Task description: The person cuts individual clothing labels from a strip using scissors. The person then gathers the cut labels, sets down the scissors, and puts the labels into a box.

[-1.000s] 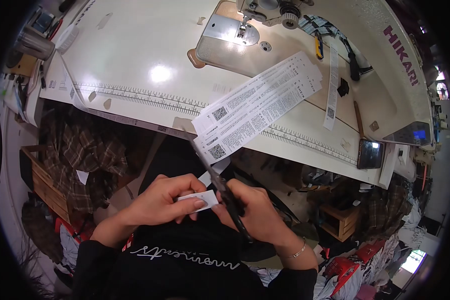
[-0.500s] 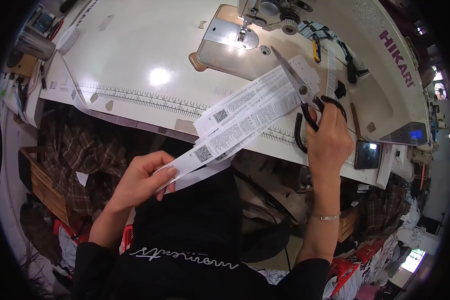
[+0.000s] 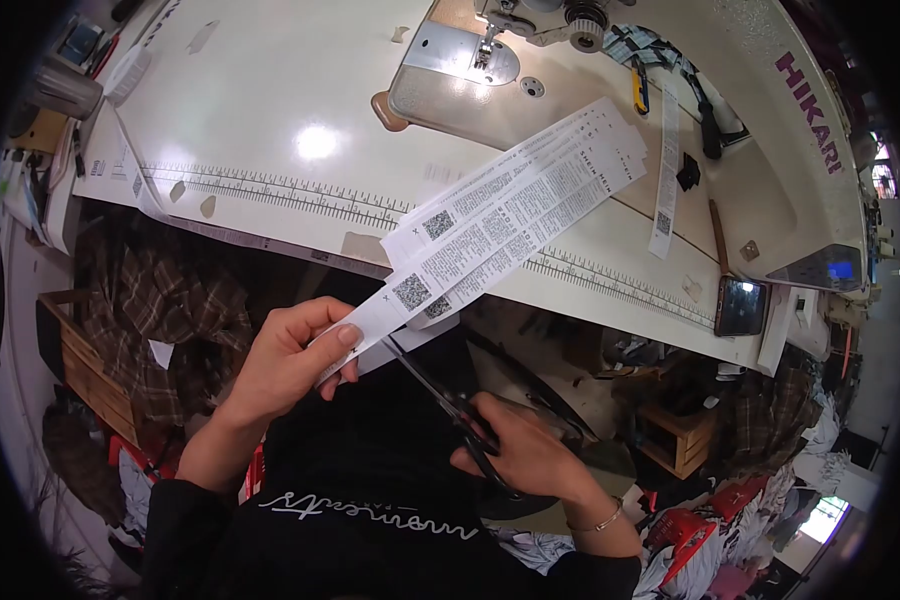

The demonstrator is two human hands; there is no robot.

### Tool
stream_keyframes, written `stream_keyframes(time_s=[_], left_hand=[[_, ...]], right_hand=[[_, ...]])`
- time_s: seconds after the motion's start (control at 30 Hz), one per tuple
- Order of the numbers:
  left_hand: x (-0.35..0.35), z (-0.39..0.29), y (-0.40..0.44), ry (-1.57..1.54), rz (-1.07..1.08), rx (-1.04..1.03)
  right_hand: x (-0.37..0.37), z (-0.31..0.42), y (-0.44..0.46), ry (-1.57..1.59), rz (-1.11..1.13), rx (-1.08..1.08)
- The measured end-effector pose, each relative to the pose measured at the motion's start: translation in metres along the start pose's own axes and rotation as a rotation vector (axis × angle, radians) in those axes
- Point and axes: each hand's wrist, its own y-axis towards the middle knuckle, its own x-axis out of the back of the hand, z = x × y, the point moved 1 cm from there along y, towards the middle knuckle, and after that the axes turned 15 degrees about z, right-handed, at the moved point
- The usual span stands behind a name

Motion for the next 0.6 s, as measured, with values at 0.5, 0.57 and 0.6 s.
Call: stream_keyframes(time_s=[0.5, 0.57, 0.6], left_hand=[[-0.005, 0.001, 0.004, 0.008, 0.059, 0.015], [-0.005, 0.002, 0.005, 0.009, 0.056, 0.015], [-0.005, 0.002, 0.005, 0.008, 0.054, 0.015]], right_hand=[[0.004, 0.02, 0.016, 0.065, -0.02, -0.029], [0.003, 0.017, 0.017, 0.065, -0.039, -0.036], [0.003, 0.015, 0.017, 0.065, -0.037, -0.036]])
